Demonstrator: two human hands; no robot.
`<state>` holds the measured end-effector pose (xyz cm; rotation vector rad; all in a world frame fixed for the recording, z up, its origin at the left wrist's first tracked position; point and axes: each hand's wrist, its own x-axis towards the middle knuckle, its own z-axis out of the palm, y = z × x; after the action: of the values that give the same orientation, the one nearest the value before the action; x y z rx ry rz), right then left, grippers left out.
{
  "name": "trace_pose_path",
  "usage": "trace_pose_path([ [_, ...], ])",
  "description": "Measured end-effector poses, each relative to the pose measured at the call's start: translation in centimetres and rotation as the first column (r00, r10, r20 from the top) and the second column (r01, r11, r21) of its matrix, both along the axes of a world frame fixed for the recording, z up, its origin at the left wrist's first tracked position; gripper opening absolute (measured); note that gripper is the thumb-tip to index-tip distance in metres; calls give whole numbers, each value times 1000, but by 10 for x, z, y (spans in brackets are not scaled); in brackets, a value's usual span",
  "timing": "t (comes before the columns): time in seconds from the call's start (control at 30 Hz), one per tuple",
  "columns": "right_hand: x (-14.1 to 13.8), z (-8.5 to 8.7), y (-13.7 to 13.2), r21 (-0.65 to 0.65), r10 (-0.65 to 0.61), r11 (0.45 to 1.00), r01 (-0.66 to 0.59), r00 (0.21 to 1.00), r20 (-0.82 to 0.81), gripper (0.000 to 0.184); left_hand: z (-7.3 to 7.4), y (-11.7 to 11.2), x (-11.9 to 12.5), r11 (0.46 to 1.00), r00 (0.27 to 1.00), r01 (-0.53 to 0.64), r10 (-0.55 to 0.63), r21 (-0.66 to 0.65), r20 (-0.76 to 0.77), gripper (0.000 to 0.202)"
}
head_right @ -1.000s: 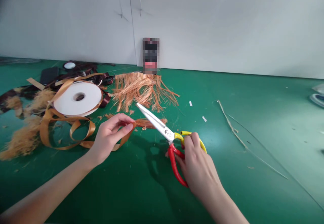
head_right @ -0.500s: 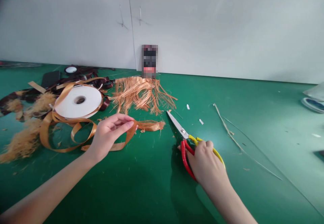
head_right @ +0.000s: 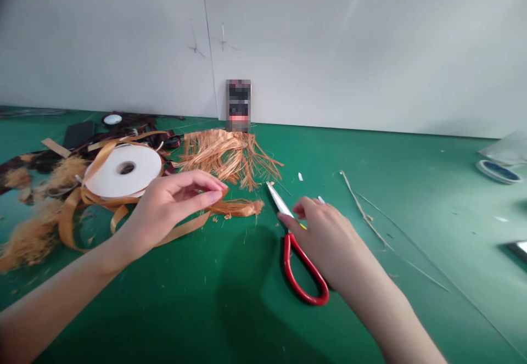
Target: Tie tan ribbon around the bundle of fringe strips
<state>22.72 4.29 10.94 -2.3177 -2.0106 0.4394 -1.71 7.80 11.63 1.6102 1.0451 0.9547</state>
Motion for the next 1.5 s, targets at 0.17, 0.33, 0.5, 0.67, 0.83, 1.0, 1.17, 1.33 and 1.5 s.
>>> trace_pose_path([
  [0.17, -49, 52, 11, 192, 184, 976, -102, 856, -484, 31, 18, 1, 7, 997, 998, 45, -42, -56, 55, 11],
  [0.33, -64, 69, 20, 279, 262, 950, -138, 838, -479, 13, 23, 3, 8, 994, 992, -6, 20, -109, 127, 9],
  [0.5, -61, 65, 22, 301, 325, 936, -180, 766, -554, 16, 21, 7, 4, 990, 983, 59, -36, -126, 179, 8],
  [0.67, -64, 55, 25, 330, 334, 936, -124, 611, -717, 13, 18, 9, 3, 963, 946, 133, -52, -235, 320, 13],
  [0.83, -66, 48, 28, 266, 265, 962, -59, 426, -865, 16, 17, 7, 4, 919, 886, 197, -18, -341, 463, 15],
  [1.0, -67, 48, 30, 181, 161, 983, 21, 358, -920, 13, 20, 7, 3, 916, 891, 171, 13, -362, 454, 9],
  [1.17, -63, 51, 30, 132, 108, 991, 29, 417, -902, 13, 24, 6, 4, 932, 954, 84, 27, -353, 298, 29],
  [1.33, -64, 54, 28, 152, 158, 987, -49, 426, -891, 9, 23, 3, 5, 942, 979, 25, 44, -336, 198, 30],
  [1.5, -66, 55, 25, 247, 191, 968, 35, 531, -825, 10, 22, 1, 4, 940, 988, -3, 55, -341, 144, 33],
])
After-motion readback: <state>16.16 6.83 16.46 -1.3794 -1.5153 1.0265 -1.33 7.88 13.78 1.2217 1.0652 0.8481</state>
